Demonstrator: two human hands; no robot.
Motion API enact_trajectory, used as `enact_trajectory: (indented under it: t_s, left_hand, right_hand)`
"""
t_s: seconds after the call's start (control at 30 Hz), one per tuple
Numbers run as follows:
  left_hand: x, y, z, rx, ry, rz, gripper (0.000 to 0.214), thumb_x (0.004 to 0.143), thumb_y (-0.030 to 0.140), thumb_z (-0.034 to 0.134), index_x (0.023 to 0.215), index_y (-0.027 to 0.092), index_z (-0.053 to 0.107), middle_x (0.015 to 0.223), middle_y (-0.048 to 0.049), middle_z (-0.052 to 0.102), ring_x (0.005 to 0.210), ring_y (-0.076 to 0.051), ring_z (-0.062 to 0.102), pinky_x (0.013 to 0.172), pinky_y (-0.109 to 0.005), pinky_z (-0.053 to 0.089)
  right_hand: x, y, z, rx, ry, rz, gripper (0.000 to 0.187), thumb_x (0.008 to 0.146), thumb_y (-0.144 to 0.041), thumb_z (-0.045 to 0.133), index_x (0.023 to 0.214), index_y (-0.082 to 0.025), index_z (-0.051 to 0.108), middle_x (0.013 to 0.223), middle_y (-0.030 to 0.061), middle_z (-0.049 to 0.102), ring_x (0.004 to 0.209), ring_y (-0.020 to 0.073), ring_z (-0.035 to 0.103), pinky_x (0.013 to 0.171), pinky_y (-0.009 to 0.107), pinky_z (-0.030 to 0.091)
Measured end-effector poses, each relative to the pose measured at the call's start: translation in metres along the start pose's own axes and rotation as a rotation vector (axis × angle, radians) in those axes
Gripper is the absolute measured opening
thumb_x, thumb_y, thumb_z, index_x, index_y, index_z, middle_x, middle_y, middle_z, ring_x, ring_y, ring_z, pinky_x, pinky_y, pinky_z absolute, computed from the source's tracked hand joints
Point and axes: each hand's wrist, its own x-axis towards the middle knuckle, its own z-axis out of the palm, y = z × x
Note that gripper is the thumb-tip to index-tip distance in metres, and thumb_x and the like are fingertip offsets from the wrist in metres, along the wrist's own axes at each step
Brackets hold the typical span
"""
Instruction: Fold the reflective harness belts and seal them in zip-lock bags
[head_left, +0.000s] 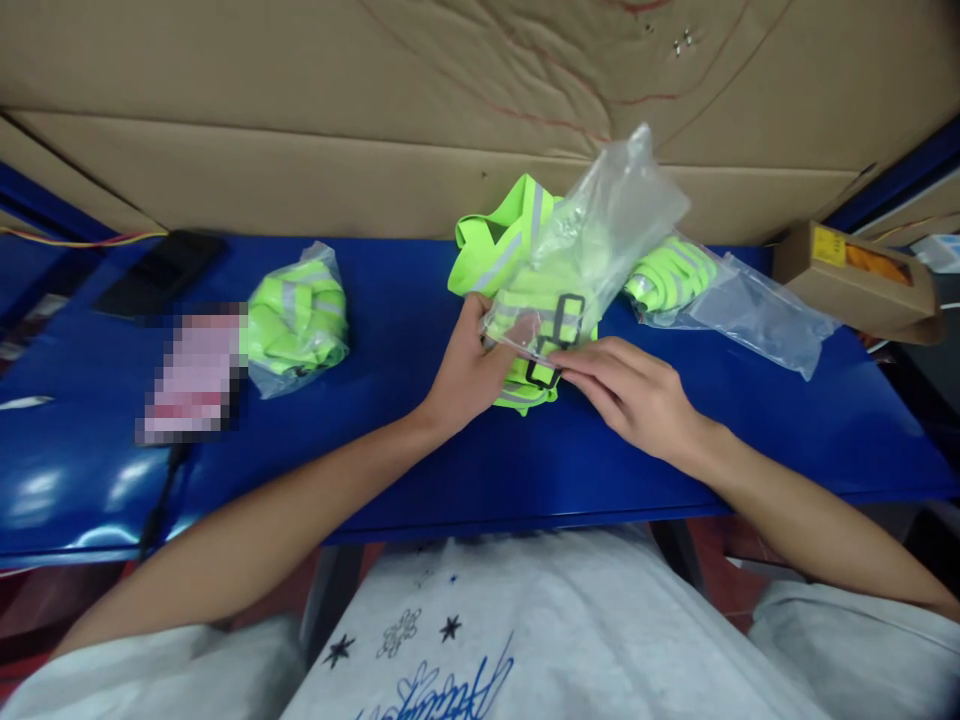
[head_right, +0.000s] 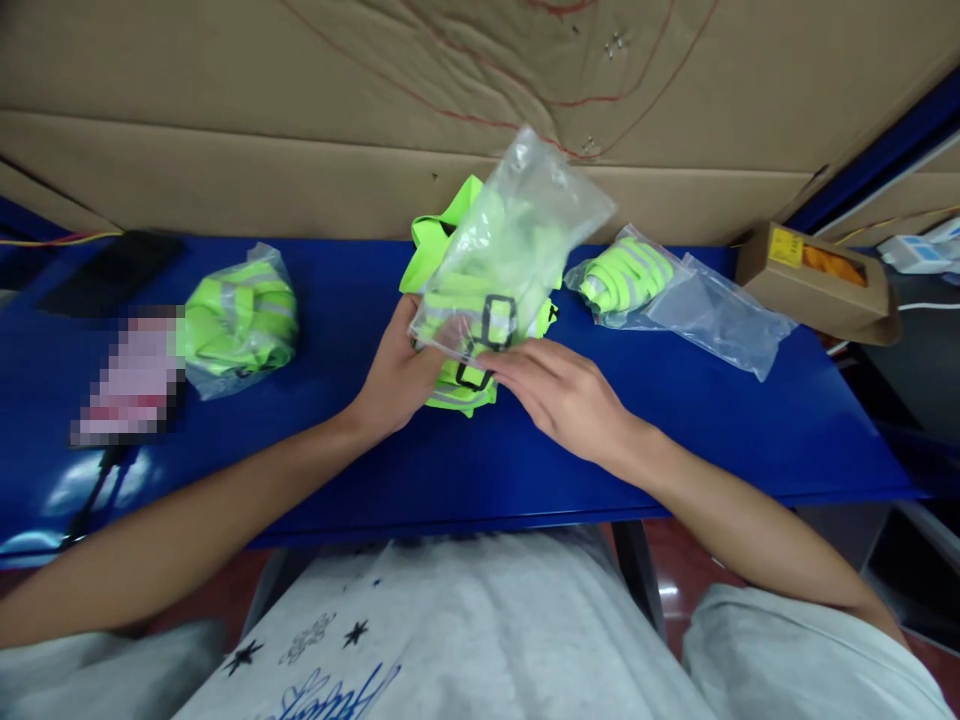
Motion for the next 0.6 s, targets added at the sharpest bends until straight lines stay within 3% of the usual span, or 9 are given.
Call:
enact_trajectory:
  t_s: [0.1,0.17,0.27,0.33,0.37,0.47,0.6]
  left_hand:
    - [-0.003,0.003,0.003,-0.034,0.055,0.04,0.039,0.094,0.055,0.074,0.102,0.022,0.057,0.105,-0.0034,0.067,0.096,-0.018,0.066,0.089,-0.031,0.054]
    - [-0.006,0.01,0.007,-0.037,0.067,0.066,0.04,0.095,0.056,0.072,0.111,0.022,0.059,0.117,-0.0069,0.07,0.111,-0.022,0.068,0.101,-0.035,0.054]
    - [-0.013,0.021,0.014,-0.036,0.085,0.06,0.044,0.094,0.059,0.072,0.117,0.024,0.06,0.123,-0.0089,0.072,0.117,-0.025,0.07,0.108,-0.041,0.055]
    - [-0.018,0.024,0.019,-0.055,0.062,0.042,0.046,0.092,0.061,0.072,0.118,0.025,0.06,0.123,-0.0097,0.073,0.116,-0.027,0.071,0.108,-0.044,0.056]
    - [-0.019,0.025,0.021,-0.067,0.043,0.036,0.048,0.092,0.063,0.072,0.118,0.025,0.06,0.124,-0.0101,0.073,0.115,-0.027,0.072,0.107,-0.046,0.057]
    - [-0.02,0.023,0.023,-0.08,0.008,0.044,0.052,0.09,0.067,0.072,0.118,0.026,0.058,0.128,-0.0111,0.073,0.117,-0.027,0.072,0.109,-0.047,0.057]
    - [-0.018,0.016,0.02,-0.07,-0.073,0.08,0.052,0.092,0.068,0.067,0.122,0.025,0.059,0.14,-0.0125,0.068,0.13,-0.027,0.067,0.118,-0.046,0.051]
  right_hand:
    - [0.0,0.002,0.008,0.229,0.135,0.257,0.016,0.103,-0.034,0.068,0.115,-0.024,0.068,0.102,0.0038,0.075,0.091,0.0161,0.073,0.085,0.031,0.061]
    - [0.0,0.001,0.016,0.433,0.223,0.404,0.036,0.094,-0.048,0.078,0.117,-0.026,0.06,0.109,0.0036,0.071,0.092,0.0148,0.071,0.079,0.027,0.061]
    - [-0.002,-0.006,0.032,0.758,0.039,0.509,0.069,0.085,-0.061,0.082,0.136,-0.029,0.049,0.126,0.0069,0.068,0.099,0.0171,0.073,0.079,0.029,0.064]
    - [-0.002,-0.013,0.039,0.847,-0.088,0.558,0.064,0.086,-0.063,0.08,0.133,-0.026,0.055,0.116,0.0065,0.073,0.096,0.019,0.074,0.083,0.033,0.066]
    - [-0.001,-0.015,0.041,0.851,-0.092,0.584,0.057,0.087,-0.062,0.079,0.124,-0.024,0.06,0.108,0.0055,0.074,0.092,0.0194,0.074,0.083,0.035,0.066]
    - [0.003,-0.016,0.039,0.823,0.005,0.655,0.046,0.083,-0.058,0.084,0.1,-0.02,0.066,0.088,0.0016,0.073,0.076,0.0172,0.07,0.075,0.034,0.065]
    - [0.007,-0.009,0.028,0.835,0.043,0.674,0.043,0.08,-0.051,0.089,0.099,-0.02,0.068,0.09,0.001,0.074,0.075,0.016,0.07,0.067,0.03,0.064]
